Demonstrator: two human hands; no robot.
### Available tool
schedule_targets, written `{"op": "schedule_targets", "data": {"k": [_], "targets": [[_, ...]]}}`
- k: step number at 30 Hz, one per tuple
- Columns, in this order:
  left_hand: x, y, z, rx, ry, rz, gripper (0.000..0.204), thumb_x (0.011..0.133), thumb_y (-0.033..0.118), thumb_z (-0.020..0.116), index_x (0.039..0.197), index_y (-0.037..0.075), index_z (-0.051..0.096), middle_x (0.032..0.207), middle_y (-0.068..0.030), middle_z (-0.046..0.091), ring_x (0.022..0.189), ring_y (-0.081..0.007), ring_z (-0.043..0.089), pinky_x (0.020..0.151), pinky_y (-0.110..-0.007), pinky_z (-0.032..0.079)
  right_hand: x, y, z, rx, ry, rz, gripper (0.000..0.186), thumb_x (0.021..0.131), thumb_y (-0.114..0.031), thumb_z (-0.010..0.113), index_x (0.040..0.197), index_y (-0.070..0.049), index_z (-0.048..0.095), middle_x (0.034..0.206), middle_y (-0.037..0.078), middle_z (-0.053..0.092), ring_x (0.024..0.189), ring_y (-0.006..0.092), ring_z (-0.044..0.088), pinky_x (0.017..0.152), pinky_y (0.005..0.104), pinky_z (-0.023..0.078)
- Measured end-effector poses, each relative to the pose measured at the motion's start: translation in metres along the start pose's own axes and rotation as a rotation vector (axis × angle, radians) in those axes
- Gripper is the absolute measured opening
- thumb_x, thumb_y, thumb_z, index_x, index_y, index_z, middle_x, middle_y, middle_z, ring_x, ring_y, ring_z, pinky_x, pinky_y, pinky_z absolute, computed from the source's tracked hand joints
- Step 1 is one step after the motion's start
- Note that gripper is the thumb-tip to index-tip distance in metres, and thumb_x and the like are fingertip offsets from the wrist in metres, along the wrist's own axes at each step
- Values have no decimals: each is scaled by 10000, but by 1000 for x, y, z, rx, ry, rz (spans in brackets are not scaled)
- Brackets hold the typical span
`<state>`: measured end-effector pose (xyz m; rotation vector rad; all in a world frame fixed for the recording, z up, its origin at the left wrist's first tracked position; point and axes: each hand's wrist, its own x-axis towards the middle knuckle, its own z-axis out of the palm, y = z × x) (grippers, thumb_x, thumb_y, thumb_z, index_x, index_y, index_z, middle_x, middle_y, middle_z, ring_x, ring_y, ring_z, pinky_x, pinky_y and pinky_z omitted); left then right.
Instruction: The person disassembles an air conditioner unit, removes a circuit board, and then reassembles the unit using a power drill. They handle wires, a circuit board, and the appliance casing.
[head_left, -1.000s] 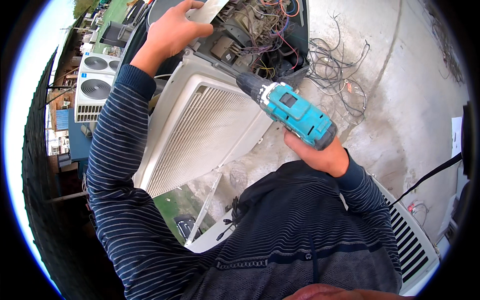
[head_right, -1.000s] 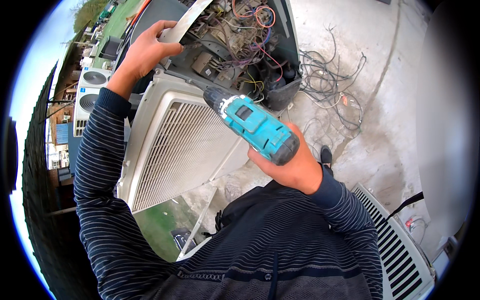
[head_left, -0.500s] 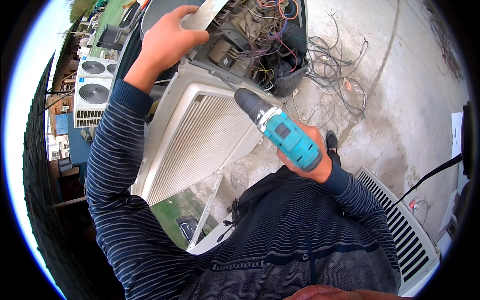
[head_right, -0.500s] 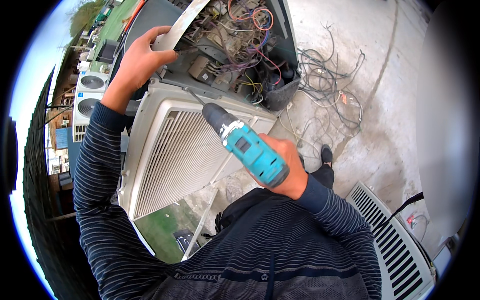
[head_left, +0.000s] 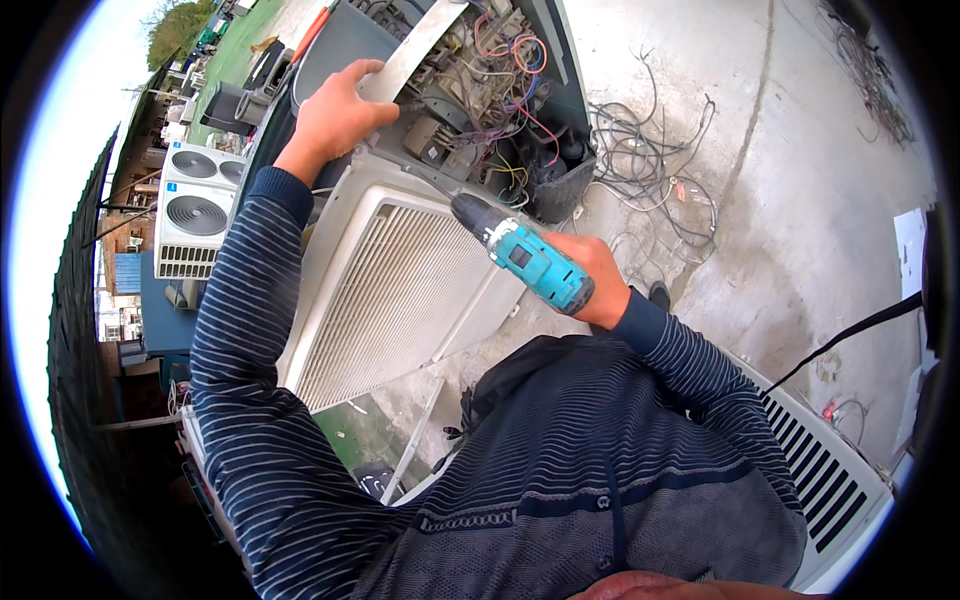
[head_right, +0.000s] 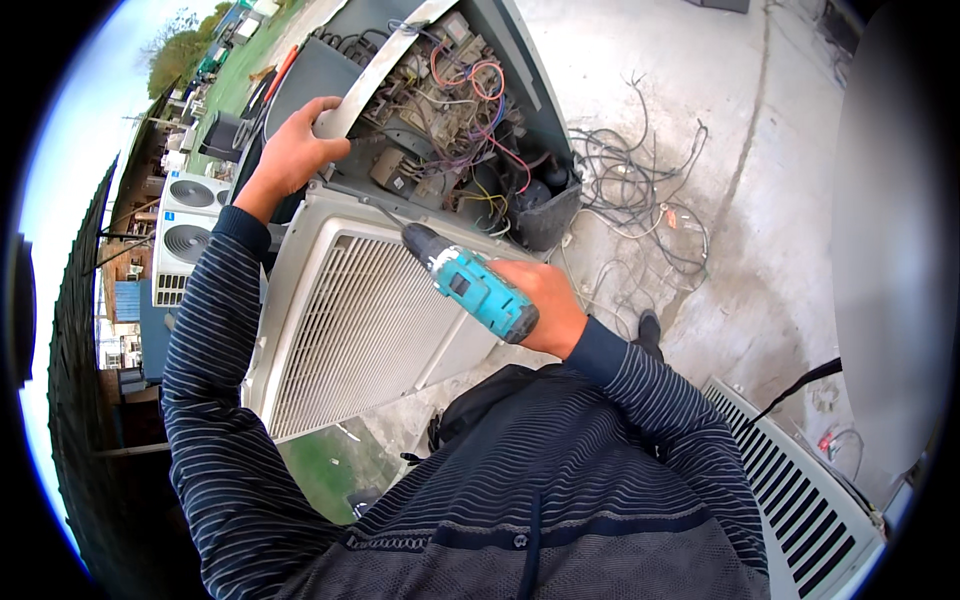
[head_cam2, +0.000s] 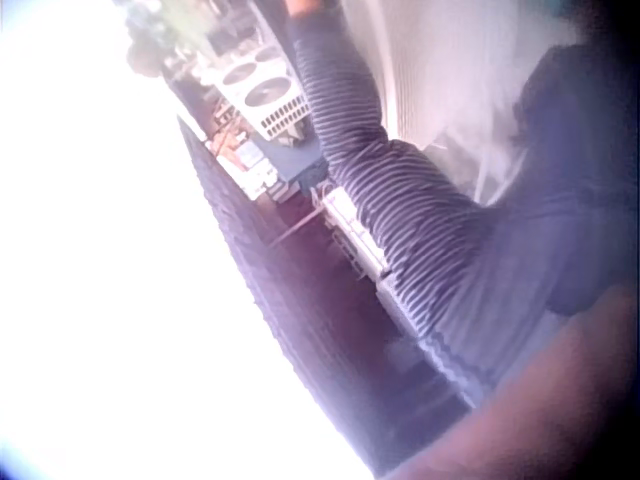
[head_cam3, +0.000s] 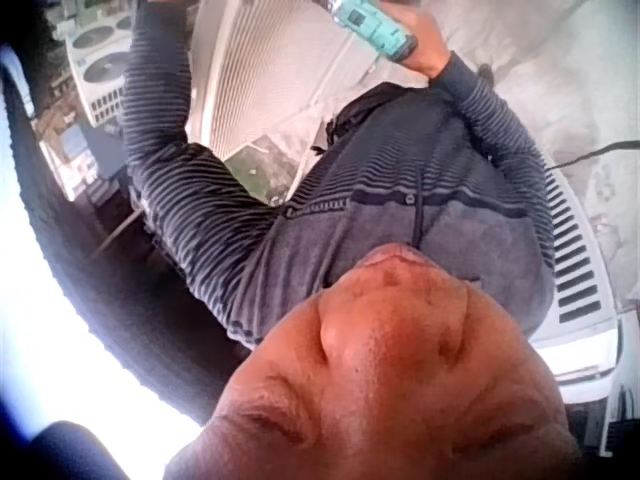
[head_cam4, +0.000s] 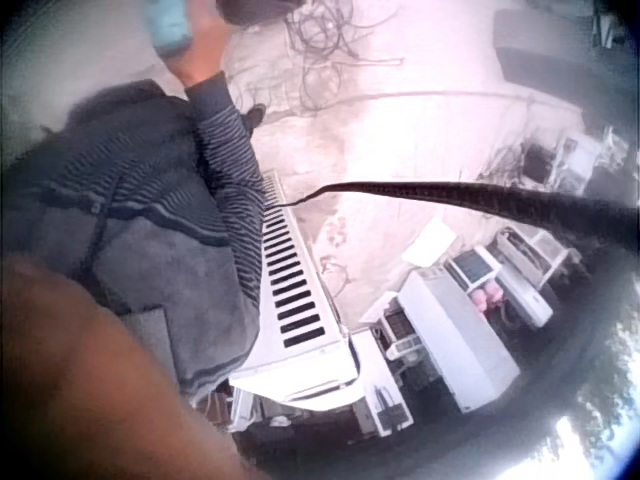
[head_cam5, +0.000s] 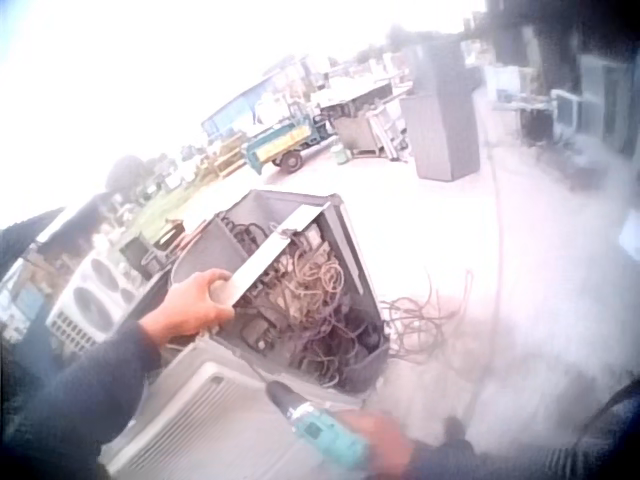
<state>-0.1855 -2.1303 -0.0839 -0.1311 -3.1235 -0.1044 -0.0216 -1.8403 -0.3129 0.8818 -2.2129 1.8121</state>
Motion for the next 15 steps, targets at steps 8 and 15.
{"op": "schedule_targets", "data": {"k": [8, 15], "targets": [[-3, 1, 5, 7, -15, -41, 743, 757, 441, 767, 1452, 227, 614, 1319, -166, 693, 1182, -341, 685, 1042, -406, 513, -58, 47, -48, -49, -257, 201, 361, 734, -195, 826, 1053, -59, 728, 889, 209, 727, 846, 434, 700, 725, 484, 559], [-17, 28, 0, -55, 238, 63, 702, 844, 307, 845, 1469, 111, 593, 1380, -154, 666, 1266, -317, 632, 1062, -398, 488, -44, 93, -101, -73, -662, 334, 362, 732, -263, 850, 1019, -69, 746, 875, 207, 747, 838, 433, 712, 757, 497, 570]]}}
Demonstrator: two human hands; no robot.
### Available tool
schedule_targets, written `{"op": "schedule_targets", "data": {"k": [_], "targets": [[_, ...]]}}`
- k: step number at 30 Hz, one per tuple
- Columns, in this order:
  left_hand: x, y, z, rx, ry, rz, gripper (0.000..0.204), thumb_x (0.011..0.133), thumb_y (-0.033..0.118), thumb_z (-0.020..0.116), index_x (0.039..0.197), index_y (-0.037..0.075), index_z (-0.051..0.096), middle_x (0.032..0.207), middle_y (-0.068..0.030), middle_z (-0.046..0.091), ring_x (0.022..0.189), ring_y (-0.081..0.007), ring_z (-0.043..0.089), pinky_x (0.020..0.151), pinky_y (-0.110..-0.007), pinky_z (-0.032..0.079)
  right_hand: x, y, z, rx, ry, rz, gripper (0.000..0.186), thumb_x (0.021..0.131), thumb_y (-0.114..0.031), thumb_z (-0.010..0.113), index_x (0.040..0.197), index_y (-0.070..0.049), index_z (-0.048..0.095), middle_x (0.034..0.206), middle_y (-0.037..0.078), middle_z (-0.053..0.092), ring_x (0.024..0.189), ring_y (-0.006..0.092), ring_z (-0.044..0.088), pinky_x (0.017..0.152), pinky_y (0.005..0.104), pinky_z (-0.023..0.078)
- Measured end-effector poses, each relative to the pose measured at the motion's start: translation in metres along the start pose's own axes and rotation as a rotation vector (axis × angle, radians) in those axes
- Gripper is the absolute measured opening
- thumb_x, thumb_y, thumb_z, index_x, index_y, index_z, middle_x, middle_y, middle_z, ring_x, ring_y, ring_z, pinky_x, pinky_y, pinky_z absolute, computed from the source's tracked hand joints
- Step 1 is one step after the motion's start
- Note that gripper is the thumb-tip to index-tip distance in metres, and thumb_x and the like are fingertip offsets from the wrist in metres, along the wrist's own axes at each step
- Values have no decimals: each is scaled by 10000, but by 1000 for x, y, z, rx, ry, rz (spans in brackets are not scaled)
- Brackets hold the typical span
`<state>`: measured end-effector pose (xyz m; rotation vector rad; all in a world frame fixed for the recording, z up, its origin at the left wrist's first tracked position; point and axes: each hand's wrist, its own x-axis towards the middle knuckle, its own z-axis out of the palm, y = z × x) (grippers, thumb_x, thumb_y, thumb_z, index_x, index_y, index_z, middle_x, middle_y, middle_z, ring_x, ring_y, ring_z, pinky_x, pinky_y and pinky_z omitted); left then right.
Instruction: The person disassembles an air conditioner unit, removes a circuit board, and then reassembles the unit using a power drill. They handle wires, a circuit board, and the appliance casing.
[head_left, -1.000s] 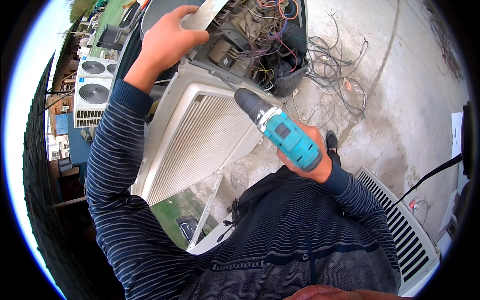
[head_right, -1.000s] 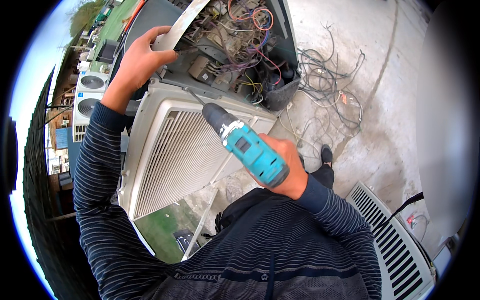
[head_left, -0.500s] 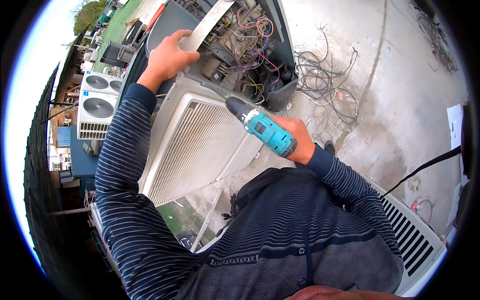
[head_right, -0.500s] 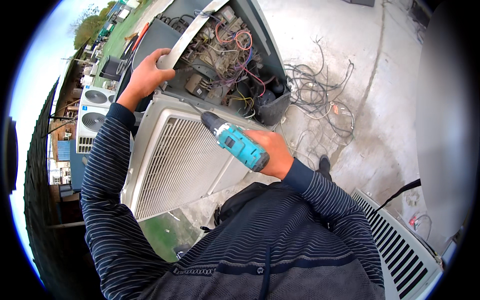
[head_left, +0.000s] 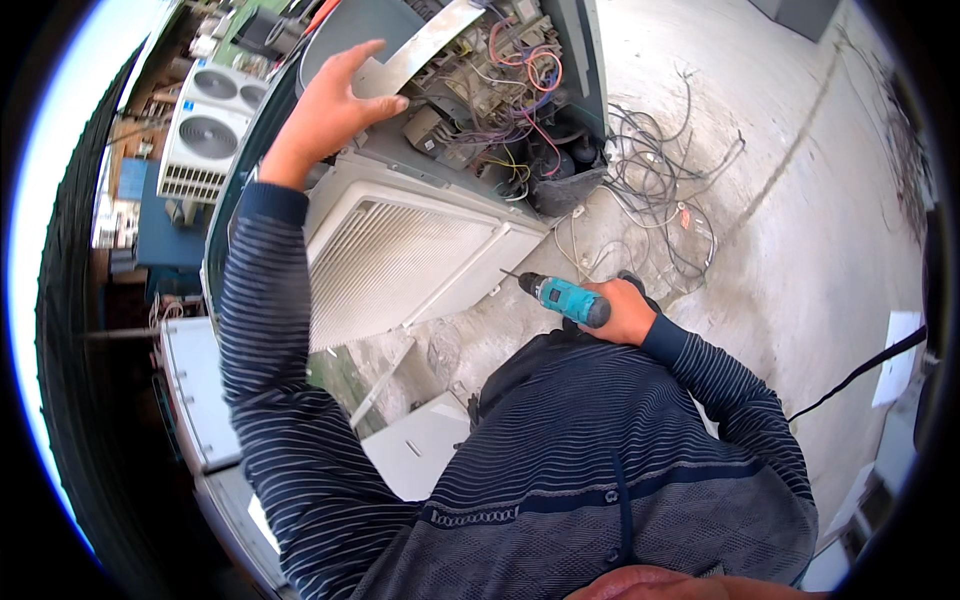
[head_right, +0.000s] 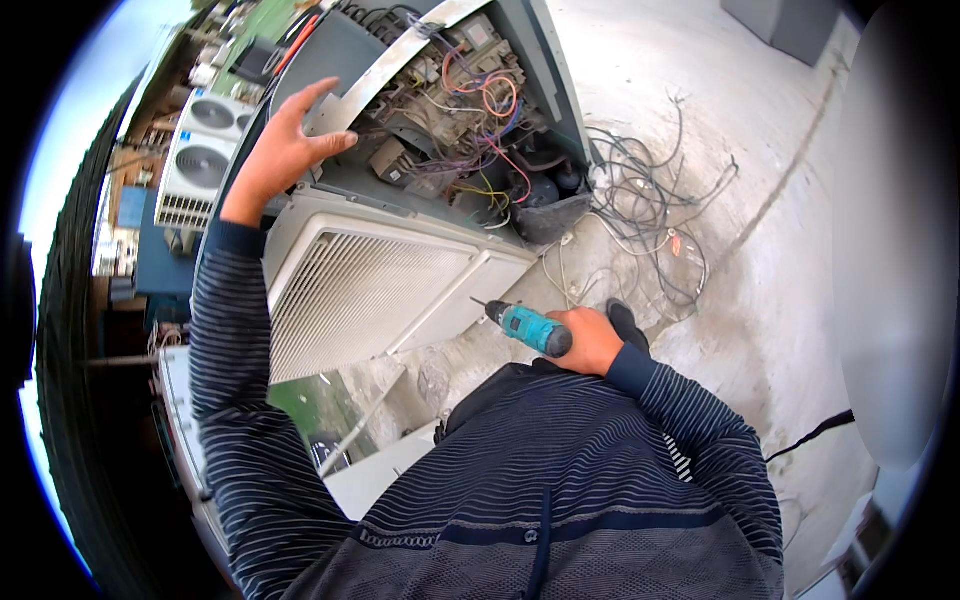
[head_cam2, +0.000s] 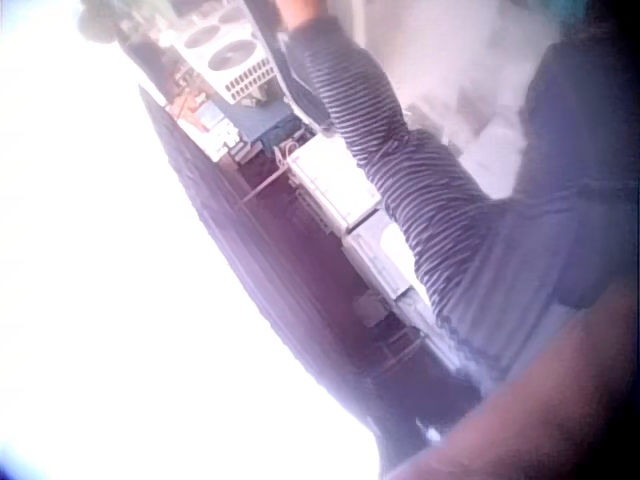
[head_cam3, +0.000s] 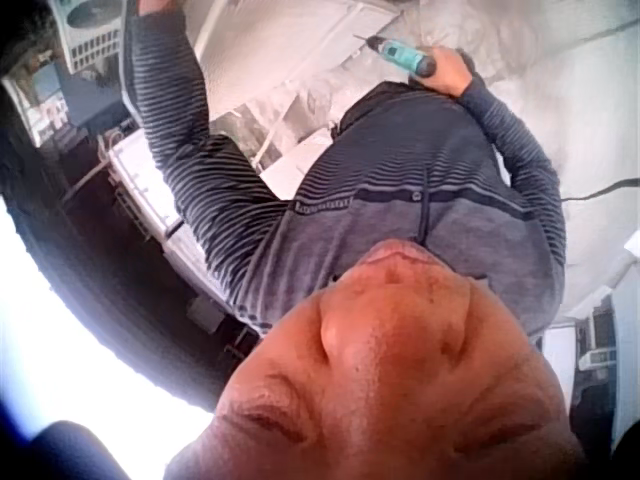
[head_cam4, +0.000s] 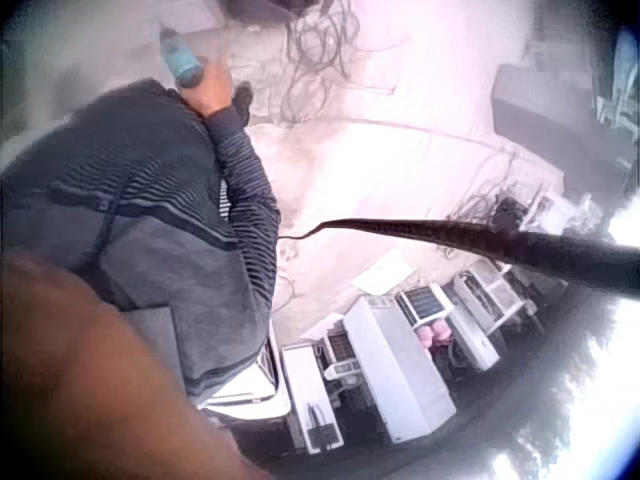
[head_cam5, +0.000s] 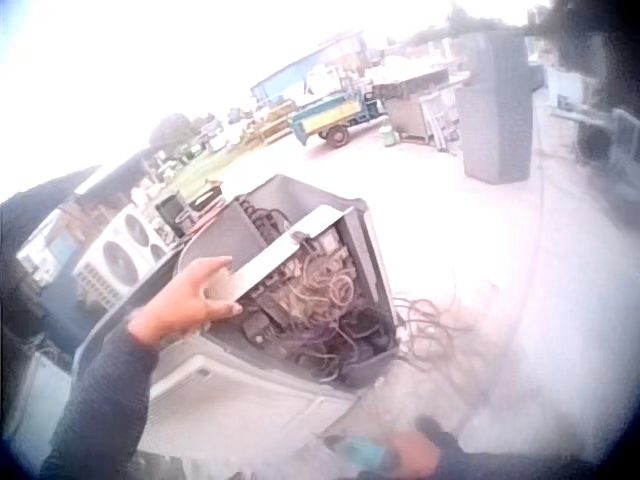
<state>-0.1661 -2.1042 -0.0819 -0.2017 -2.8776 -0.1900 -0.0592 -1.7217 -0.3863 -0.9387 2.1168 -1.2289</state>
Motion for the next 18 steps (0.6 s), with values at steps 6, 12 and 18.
{"op": "schedule_targets", "data": {"k": [6, 12, 18], "targets": [[-77, 142, 10, -303, 360, -180, 458, 861, 194, 808, 1297, 79, 722, 1246, -79, 752, 1144, -225, 685, 895, -339, 533, 51, 23, -17, -146, -368, -68, 414, 730, -381, 851, 991, -77, 745, 917, 220, 749, 882, 437, 718, 810, 517, 582], [-162, 265, 41, -437, 115, -260, 237, 824, 198, 748, 1011, 67, 683, 894, -109, 679, 912, -342, 672, 780, -494, 498, 76, 42, 35, -204, -880, -369, 389, 748, -344, 852, 985, -45, 772, 853, 198, 755, 815, 369, 739, 772, 470, 576], [-131, 377, 17, -264, 412, -381, 287, 784, 315, 728, 796, 28, 716, 752, -179, 697, 748, -389, 706, 654, -515, 530, 50, 60, 46, -287, -1176, -503, 394, 745, -347, 863, 959, -30, 767, 825, 183, 749, 784, 346, 733, 754, 469, 572]]}}
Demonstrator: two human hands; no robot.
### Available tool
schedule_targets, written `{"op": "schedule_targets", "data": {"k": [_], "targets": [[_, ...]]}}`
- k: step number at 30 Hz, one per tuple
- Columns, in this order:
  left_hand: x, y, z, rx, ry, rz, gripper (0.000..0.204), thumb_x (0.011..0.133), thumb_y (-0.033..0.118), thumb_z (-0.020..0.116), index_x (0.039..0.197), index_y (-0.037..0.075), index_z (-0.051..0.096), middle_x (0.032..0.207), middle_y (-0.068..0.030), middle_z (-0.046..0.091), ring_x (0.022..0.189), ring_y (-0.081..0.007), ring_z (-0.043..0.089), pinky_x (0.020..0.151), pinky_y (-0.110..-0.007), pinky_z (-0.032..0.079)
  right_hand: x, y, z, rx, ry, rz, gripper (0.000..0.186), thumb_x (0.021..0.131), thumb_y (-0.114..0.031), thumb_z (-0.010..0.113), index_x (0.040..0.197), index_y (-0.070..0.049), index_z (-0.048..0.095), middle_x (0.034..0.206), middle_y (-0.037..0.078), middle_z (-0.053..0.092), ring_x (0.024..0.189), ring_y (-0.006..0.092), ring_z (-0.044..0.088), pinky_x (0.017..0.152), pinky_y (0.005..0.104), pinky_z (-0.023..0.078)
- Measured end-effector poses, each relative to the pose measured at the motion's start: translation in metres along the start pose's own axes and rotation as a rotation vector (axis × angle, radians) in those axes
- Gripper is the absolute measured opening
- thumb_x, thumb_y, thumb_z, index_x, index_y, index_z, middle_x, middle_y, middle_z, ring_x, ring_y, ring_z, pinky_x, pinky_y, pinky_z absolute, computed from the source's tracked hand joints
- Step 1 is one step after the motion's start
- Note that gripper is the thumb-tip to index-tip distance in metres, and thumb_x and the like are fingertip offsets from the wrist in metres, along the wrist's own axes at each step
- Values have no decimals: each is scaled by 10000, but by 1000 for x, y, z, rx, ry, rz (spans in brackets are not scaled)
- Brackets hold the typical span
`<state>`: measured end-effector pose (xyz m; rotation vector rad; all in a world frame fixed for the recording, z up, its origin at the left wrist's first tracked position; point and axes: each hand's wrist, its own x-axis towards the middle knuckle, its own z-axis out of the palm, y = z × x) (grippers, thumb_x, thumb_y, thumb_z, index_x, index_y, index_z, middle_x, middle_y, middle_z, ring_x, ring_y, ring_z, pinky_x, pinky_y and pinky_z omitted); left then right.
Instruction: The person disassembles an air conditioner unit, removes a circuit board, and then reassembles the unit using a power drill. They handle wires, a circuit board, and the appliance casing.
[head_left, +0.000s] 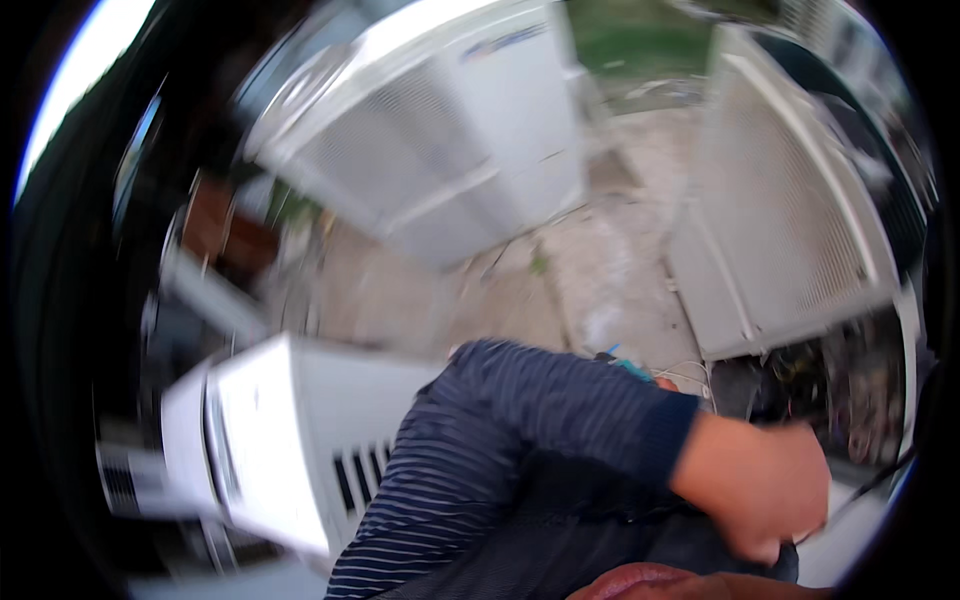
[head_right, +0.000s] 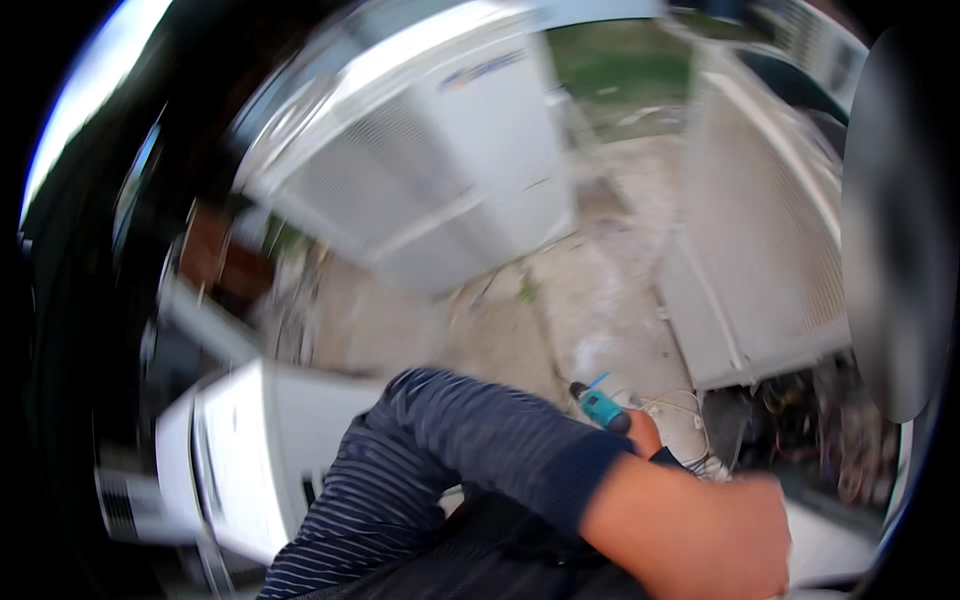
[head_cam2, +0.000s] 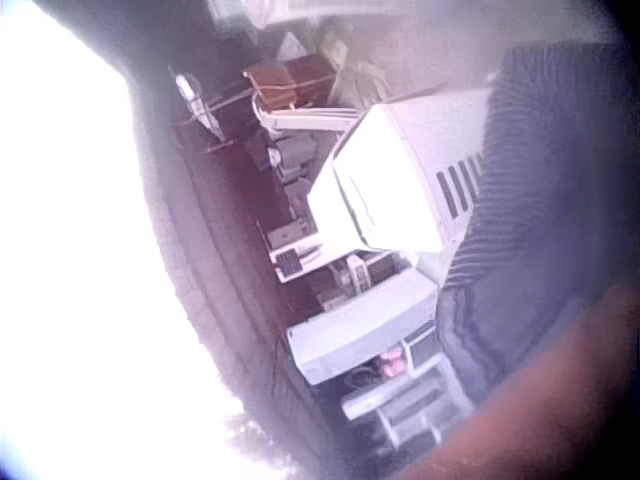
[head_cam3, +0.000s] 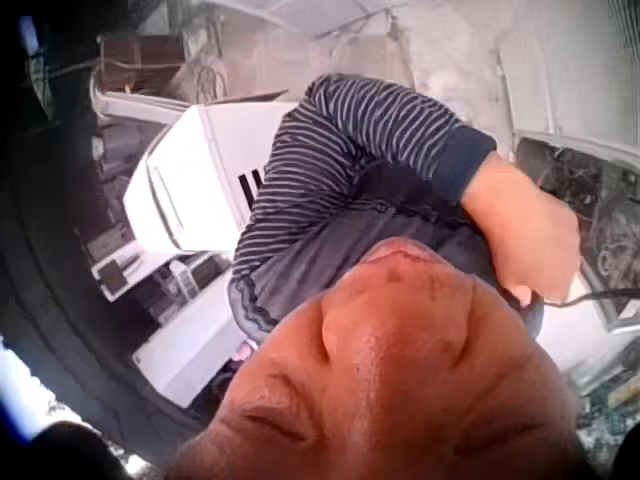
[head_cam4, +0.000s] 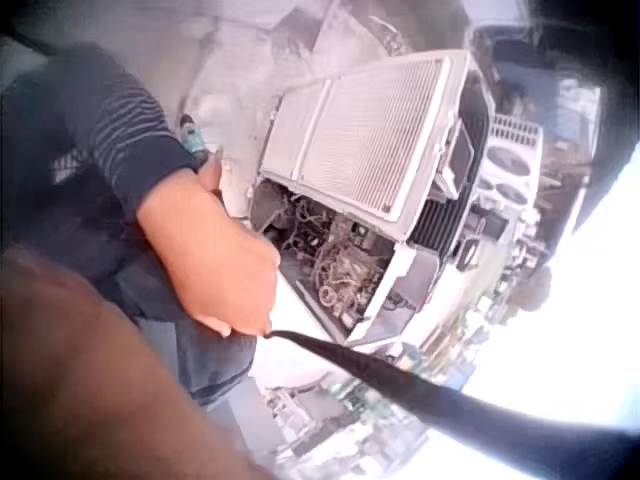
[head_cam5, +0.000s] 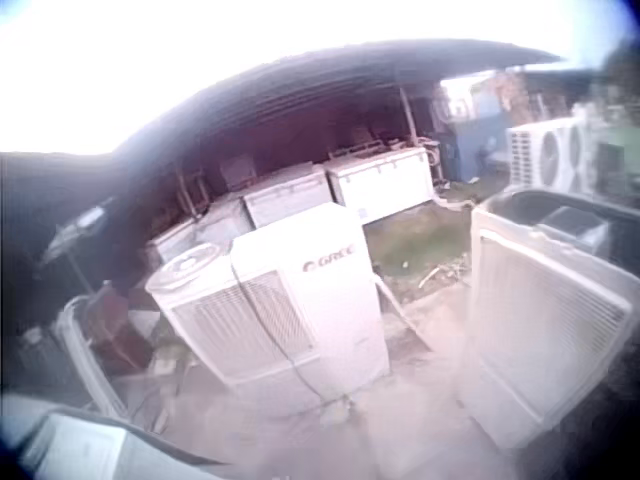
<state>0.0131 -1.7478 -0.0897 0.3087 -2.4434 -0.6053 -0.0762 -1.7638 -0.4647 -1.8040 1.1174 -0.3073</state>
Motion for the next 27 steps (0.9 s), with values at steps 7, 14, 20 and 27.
{"op": "schedule_targets", "data": {"k": [7, 14, 20, 27], "targets": [[-27, 58, 10, 232, 15, 69, 257, 886, 267, 656, 881, 17, 716, 887, -199, 714, 835, -366, 701, 725, -488, 540, -7, -10, 44, -86, -279, -110, 404, 742, -352, 877, 929, -13, 761, 792, 167, 741, 748, 320, 726, 733, 467, 568], [-148, 127, -61, 572, 148, -388, 206, 828, 252, 685, 821, 46, 691, 865, -158, 685, 856, -335, 683, 760, -444, 528, 4, -7, 86, -60, -465, -216, 417, 739, -356, 891, 898, 5, 755, 760, 150, 733, 711, 294, 720, 712, 465, 563], [-372, 313, -118, 1365, 556, -1222, 148, 855, 74, 723, 999, 73, 756, 918, -129, 699, 808, -342, 706, 731, -438, 572, -4, -52, 84, -195, -441, -257, 314, 745, -242, 873, 853, 14, 727, 721, 160, 713, 675, 265, 707, 664, 441, 542], [-512, 467, -99, 1507, 466, -2439, 262, 896, 197, 763, 1124, 73, 798, 1035, -152, 748, 930, -326, 705, 845, -417, 576, -14, -103, 56, -231, -419, -223, 234, 774, -172, 813, 826, 21, 692, 679, 158, 684, 630, 272, 688, 636, 445, 529]]}}
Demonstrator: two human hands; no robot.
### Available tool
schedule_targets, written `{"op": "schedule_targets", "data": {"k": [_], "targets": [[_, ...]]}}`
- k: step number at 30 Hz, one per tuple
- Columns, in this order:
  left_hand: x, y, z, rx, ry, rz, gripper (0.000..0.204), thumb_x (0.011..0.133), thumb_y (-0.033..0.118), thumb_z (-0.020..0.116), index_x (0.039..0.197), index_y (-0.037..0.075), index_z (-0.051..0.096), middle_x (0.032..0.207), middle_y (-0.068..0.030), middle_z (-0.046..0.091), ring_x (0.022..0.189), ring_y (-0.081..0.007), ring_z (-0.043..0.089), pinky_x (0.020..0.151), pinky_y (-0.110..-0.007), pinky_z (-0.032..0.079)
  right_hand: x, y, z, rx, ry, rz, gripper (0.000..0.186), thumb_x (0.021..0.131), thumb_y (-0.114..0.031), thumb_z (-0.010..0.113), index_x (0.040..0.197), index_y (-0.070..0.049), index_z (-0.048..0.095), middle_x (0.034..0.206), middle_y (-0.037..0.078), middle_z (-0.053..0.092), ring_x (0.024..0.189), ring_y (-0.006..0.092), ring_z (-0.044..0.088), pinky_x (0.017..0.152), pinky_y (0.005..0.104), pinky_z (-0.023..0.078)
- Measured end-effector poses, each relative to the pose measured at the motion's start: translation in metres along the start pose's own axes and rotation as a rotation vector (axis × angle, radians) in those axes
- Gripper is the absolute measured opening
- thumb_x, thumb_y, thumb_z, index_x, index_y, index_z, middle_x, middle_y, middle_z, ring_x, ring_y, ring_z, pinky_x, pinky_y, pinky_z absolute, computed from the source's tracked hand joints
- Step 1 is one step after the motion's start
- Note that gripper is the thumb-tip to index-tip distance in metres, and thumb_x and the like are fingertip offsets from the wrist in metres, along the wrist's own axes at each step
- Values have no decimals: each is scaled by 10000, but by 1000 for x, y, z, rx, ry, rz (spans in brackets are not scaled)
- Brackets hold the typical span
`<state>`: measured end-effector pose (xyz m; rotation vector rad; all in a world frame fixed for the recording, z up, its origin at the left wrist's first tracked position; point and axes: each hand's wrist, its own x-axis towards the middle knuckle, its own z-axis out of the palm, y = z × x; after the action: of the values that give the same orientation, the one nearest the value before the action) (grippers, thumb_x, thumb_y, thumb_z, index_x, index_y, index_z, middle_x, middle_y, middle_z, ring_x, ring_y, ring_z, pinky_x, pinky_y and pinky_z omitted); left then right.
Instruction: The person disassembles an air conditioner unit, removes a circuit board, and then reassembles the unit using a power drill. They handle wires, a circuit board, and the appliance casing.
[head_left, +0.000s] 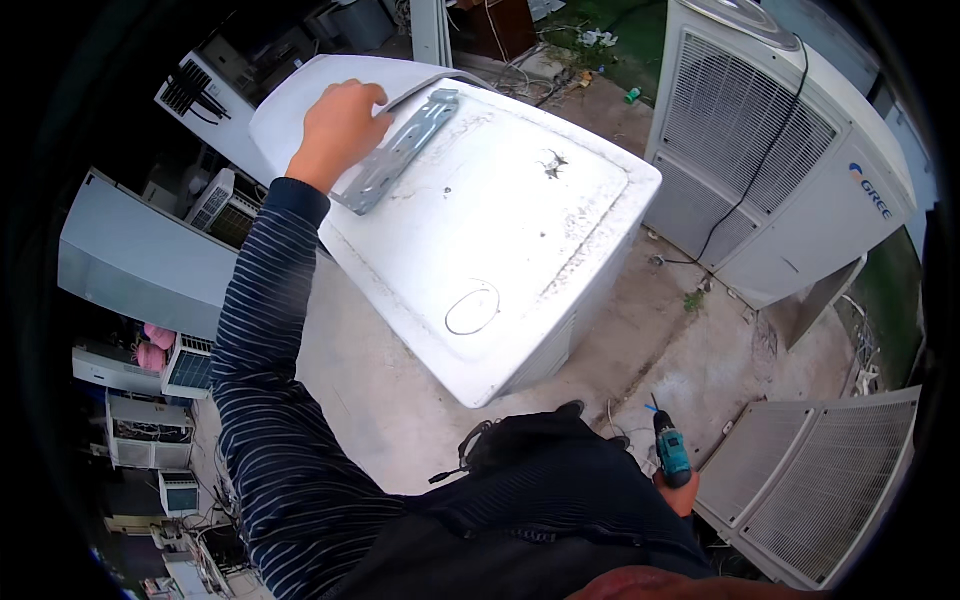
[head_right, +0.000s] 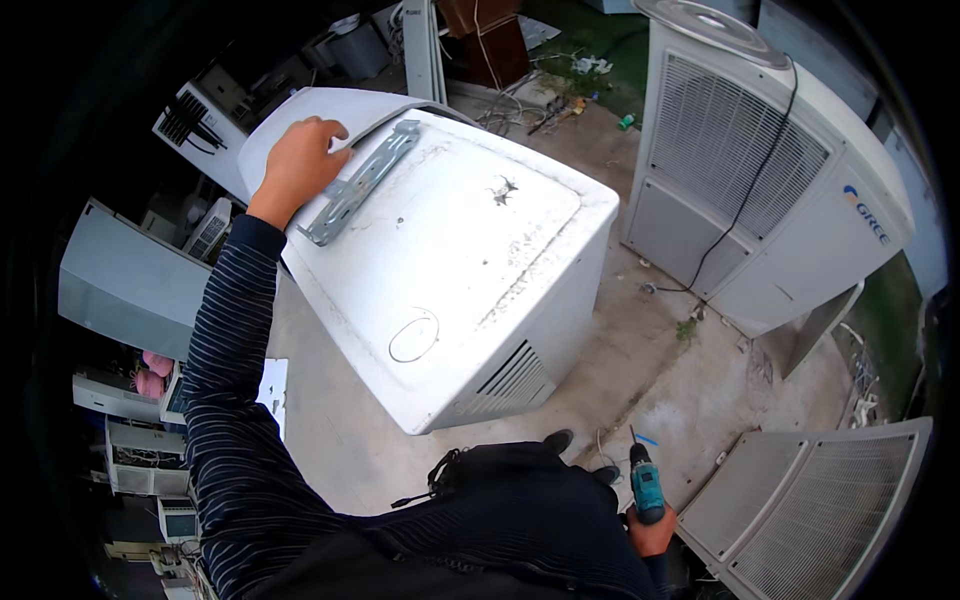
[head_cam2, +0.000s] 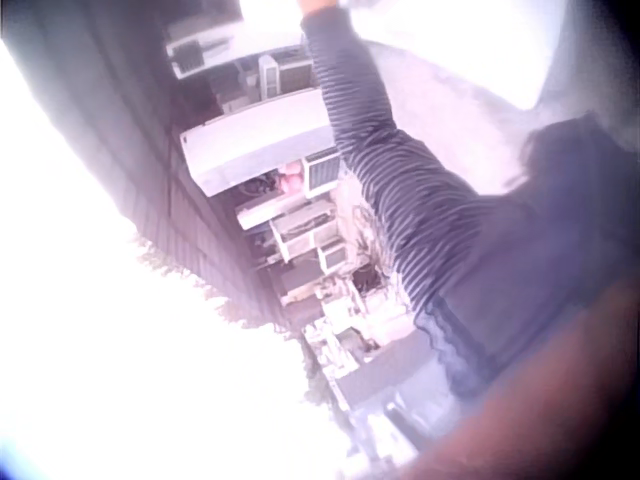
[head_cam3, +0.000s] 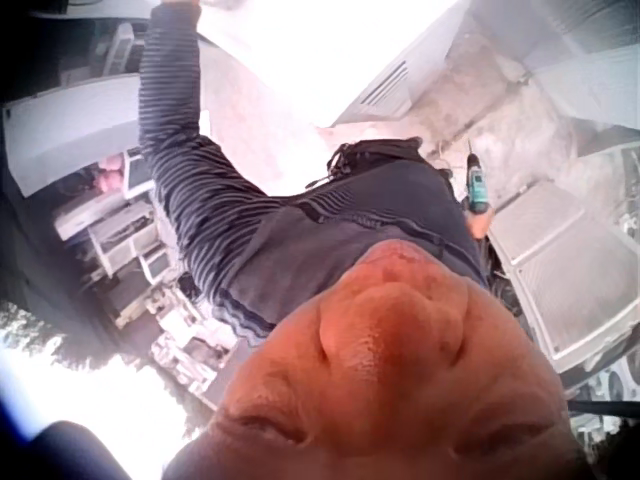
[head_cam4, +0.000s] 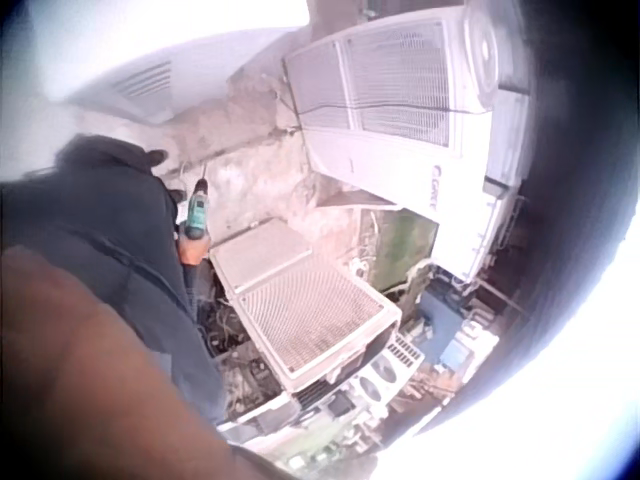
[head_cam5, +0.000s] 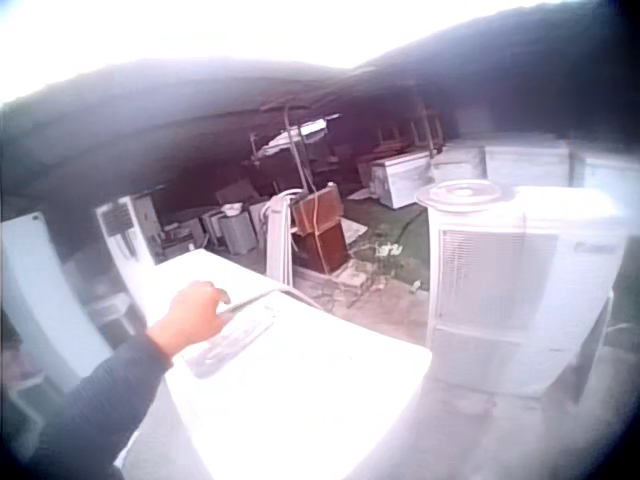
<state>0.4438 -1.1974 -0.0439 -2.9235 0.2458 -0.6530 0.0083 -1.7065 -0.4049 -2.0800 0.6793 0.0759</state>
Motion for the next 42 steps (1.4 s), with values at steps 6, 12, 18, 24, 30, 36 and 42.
{"op": "schedule_targets", "data": {"k": [6, 12, 18, 24, 30, 36, 42], "targets": [[-5, -59, 33, 234, -36, 11, 361, 866, 255, 770, 1201, 119, 780, 1073, -140, 729, 1029, -344, 686, 904, -423, 568, -8, 25, 18, 48, 141, 85, 332, 743, -249, 851, 858, 27, 709, 720, 176, 698, 689, 299, 711, 692, 470, 548], [9, -76, 32, 193, -30, 27, 257, 892, 200, 688, 1117, 105, 766, 1077, -151, 727, 999, -373, 698, 862, -459, 573, -5, 100, 49, -25, 120, 275, 462, 694, -313, 896, 990, -2, 727, 864, 190, 727, 825, 344, 726, 790, 482, 556], [26, -143, 41, 221, 143, 50, 104, 911, 115, 608, 991, 56, 641, 983, -158, 722, 947, -413, 688, 824, -510, 553, -18, 61, 37, -19, 89, 219, 570, 680, -363, 922, 1083, -19, 711, 973, 196, 727, 941, 363, 717, 838, 489, 548], [40, -138, 57, 118, 4, 133, 122, 927, 146, 650, 1013, 59, 649, 993, -165, 721, 963, -404, 685, 852, -492, 544, -16, 86, 44, -33, 14, 396, 679, 699, -326, 929, 1247, -53, 635, 1173, 223, 695, 1106, 365, 681, 926, 512, 523], [22, -135, 50, -31, -84, 13, 161, 933, 172, 721, 1031, 45, 730, 1004, -150, 761, 956, -354, 705, 857, -429, 556, -24, 115, 53, 132, 40, 277, 701, 711, -293, 926, 1306, -73, 627, 1196, 195, 702, 1111, 372, 682, 940, 509, 524], [25, -149, 48, -260, -97, 13, 216, 932, 190, 703, 1067, 47, 792, 1050, -152, 778, 989, -333, 718, 889, -399, 555, -29, 115, 58, 133, 90, 329, 712, 704, -296, 920, 1312, -46, 645, 1177, 196, 714, 1093, 375, 693, 935, 506, 532], [35, -95, 73, -224, -217, -206, 224, 915, 204, 724, 1059, 55, 812, 1022, -166, 780, 950, -330, 737, 864, -421, 563, -26, 106, 59, 121, 72, 201, 646, 697, -307, 920, 1214, -11, 669, 1096, 206, 723, 1020, 351, 708, 908, 503, 539]]}}
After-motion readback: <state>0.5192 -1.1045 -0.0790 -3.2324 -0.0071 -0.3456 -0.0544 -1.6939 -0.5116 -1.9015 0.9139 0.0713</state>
